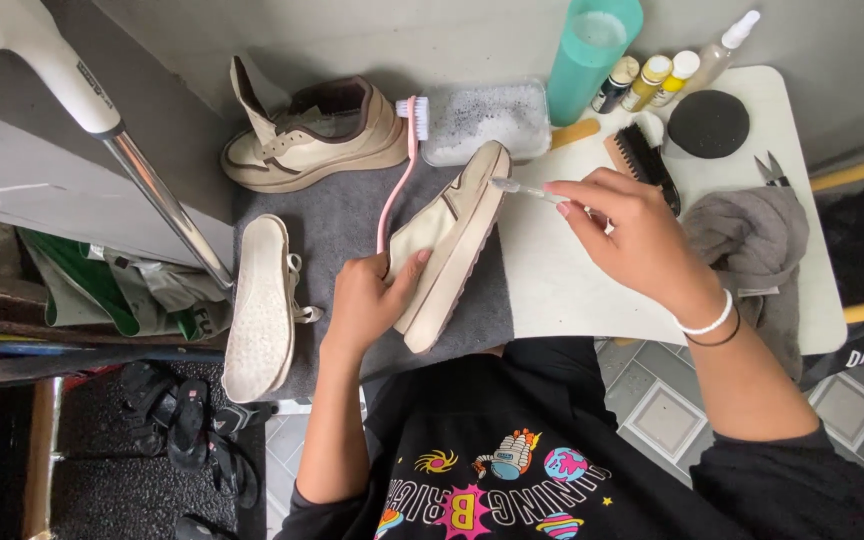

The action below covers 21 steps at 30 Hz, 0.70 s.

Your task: The person cleans a beige sneaker by first using a small white brush to scrub the sole and side panels. They then switch to a larger pink brush, dipping it into a container of soapy water, and continue scrubbing the shoe's upper and sole.

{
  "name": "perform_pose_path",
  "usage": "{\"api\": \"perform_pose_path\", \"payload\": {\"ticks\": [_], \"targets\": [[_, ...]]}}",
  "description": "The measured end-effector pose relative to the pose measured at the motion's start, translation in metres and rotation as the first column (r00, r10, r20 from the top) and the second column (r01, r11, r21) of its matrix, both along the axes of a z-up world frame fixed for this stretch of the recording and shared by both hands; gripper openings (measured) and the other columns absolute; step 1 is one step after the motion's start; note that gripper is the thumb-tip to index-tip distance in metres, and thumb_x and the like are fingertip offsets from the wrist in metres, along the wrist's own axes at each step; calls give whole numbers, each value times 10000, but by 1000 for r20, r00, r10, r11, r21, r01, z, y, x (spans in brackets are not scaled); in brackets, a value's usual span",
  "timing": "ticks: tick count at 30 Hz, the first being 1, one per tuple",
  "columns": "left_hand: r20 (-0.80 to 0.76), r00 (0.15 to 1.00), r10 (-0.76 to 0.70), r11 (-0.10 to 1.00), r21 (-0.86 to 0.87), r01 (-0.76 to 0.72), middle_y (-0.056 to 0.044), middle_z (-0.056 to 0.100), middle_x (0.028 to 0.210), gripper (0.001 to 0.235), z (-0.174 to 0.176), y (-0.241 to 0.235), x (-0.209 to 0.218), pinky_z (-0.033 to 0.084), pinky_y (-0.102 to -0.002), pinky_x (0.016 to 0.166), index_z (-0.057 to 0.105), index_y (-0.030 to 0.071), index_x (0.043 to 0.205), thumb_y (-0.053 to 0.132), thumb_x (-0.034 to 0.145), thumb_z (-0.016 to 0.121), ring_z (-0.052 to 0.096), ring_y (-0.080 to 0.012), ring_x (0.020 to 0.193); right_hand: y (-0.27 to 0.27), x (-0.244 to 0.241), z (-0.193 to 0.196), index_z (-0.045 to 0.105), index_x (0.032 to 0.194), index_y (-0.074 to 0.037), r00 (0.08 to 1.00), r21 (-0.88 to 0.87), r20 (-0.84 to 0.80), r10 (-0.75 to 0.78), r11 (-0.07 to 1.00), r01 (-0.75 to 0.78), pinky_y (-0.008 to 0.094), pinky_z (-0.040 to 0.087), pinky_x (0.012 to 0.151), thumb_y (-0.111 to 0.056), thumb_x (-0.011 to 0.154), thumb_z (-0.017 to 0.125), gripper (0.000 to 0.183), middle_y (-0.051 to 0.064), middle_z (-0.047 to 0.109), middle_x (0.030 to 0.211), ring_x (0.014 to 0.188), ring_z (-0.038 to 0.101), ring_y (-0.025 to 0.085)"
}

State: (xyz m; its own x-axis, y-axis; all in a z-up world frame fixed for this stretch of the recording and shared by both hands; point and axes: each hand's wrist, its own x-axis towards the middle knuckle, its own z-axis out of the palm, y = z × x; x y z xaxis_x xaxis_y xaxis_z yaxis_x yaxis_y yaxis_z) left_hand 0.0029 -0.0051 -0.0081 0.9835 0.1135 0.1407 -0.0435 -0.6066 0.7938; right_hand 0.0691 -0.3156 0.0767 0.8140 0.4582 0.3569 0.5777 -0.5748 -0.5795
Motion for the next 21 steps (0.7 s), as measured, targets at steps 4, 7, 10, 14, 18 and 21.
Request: {"api": "perform_pose_path", "payload": {"ticks": [4,7,10,14,18,21], "targets": [[-8,1000,-11,1000,2,11,-48,271,295,671,7,-3,-1,270,-276,369,402,101,435,417,933,721,265,-161,318,0,-14,13,782,1178,-108,999,-115,45,-18,993,23,339,549,615,-56,1001,646,229,97,709,870,652,650,240],[-14,1000,-13,1000,6,13,-37,278,295,660,8,-5,-2,271,-268,366,408,115,435,402,941,720,266,-149,318,5,-20,22,803,1091,-65,999,-161,-5,39,986,-40,345,561,580,-38,965,664,190,118,720,810,612,685,263],[3,1000,1,1000,20,-2,-44,263,292,664,7,-7,-1,259,-274,363,402,111,432,394,944,715,253,-158,314,7,-19,26,801,1088,-95,991,-256,131,5,966,29,358,566,571,-58,983,671,171,90,700,838,612,680,251],[3,1000,5,1000,12,-5,-38,264,289,665,11,-7,-3,259,-269,362,400,115,434,403,939,723,254,-152,310,6,-16,27,808,1076,-102,999,-258,38,29,966,-18,366,579,573,-66,971,664,181,85,700,814,623,703,262],[0,1000,-5,1000,2,5,-37,257,289,665,8,-7,-3,257,-264,364,394,118,431,395,942,717,249,-150,311,12,-19,32,815,1085,-125,998,-239,-46,48,969,-58,366,585,582,-73,958,660,208,66,721,806,641,720,269],[1,1000,-3,1000,-1,3,-34,246,289,665,9,-5,-2,251,-262,367,376,123,434,389,941,714,239,-146,318,3,-8,21,806,1086,-142,996,-298,89,-4,954,31,392,586,574,-111,992,669,170,58,689,837,657,708,277]]}}
